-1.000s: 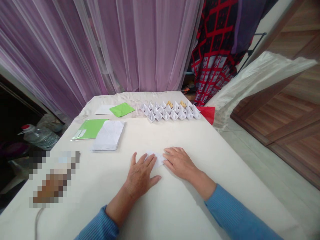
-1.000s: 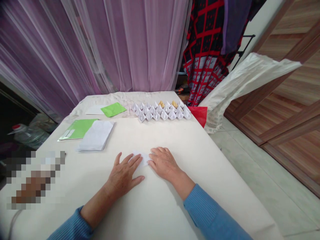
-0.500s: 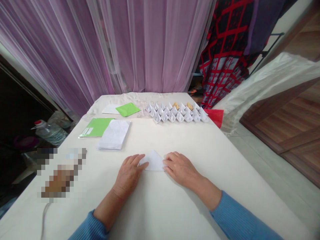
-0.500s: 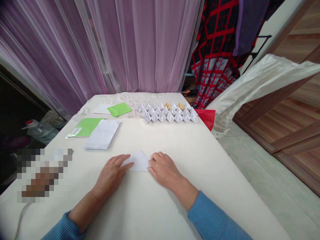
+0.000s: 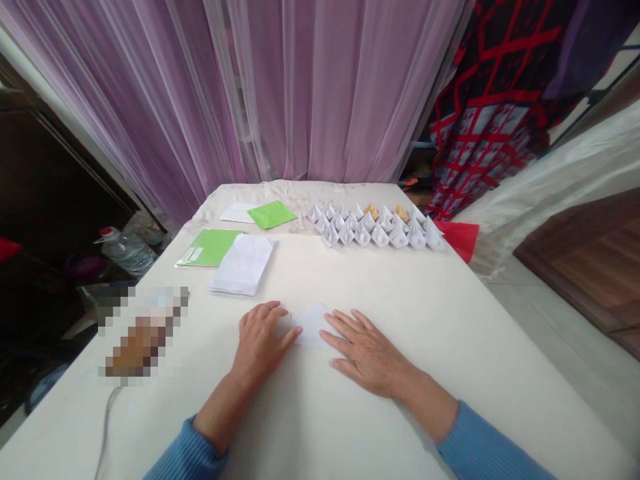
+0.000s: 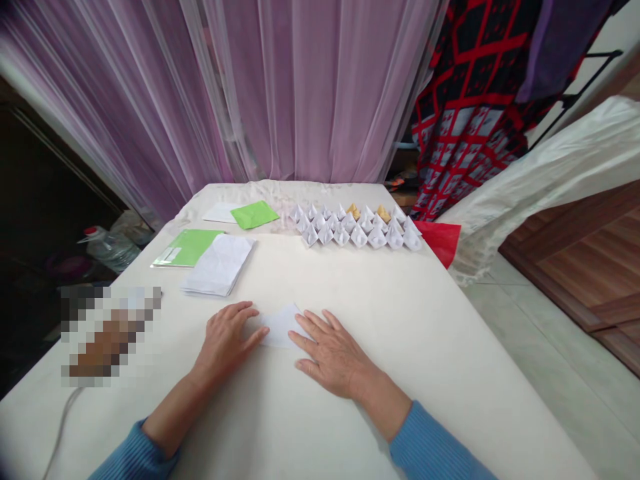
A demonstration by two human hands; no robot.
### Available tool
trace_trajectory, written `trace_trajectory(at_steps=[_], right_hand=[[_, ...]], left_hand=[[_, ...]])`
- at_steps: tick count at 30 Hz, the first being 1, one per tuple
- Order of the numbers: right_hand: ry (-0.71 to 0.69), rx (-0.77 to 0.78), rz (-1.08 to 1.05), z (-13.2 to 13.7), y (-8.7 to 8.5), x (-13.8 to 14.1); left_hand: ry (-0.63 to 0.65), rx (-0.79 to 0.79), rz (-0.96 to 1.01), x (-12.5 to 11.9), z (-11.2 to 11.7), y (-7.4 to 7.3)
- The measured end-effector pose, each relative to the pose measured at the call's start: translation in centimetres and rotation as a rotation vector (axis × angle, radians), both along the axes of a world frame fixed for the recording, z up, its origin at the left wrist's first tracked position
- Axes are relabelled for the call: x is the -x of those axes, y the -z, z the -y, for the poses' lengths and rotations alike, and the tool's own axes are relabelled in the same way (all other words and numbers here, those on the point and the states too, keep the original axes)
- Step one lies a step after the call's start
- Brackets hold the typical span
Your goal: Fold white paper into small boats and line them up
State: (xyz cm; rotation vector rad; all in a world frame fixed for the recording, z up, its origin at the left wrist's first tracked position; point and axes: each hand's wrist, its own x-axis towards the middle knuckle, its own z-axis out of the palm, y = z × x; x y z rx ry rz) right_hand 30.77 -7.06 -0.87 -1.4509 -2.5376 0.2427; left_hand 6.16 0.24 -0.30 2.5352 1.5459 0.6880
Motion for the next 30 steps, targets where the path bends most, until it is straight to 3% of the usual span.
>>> trace_trajectory(at_steps=[6,13,30], right_hand=[[-0.002,-0.011,0.019,0.0,0.0,0.1],[0.007,-0.003,-0.004,0.0,0.0,0.0],[0.011,0.003,0.013,0.0,-0.2,0.2]], left_hand=[[-0.111,0.033,0.028,-1.8,0.0,0.3],[-0.125,0.047,0.083,-1.8,-0.1,0.2],[0.021,0.070,0.028,-1.9,0.6,-1.3]])
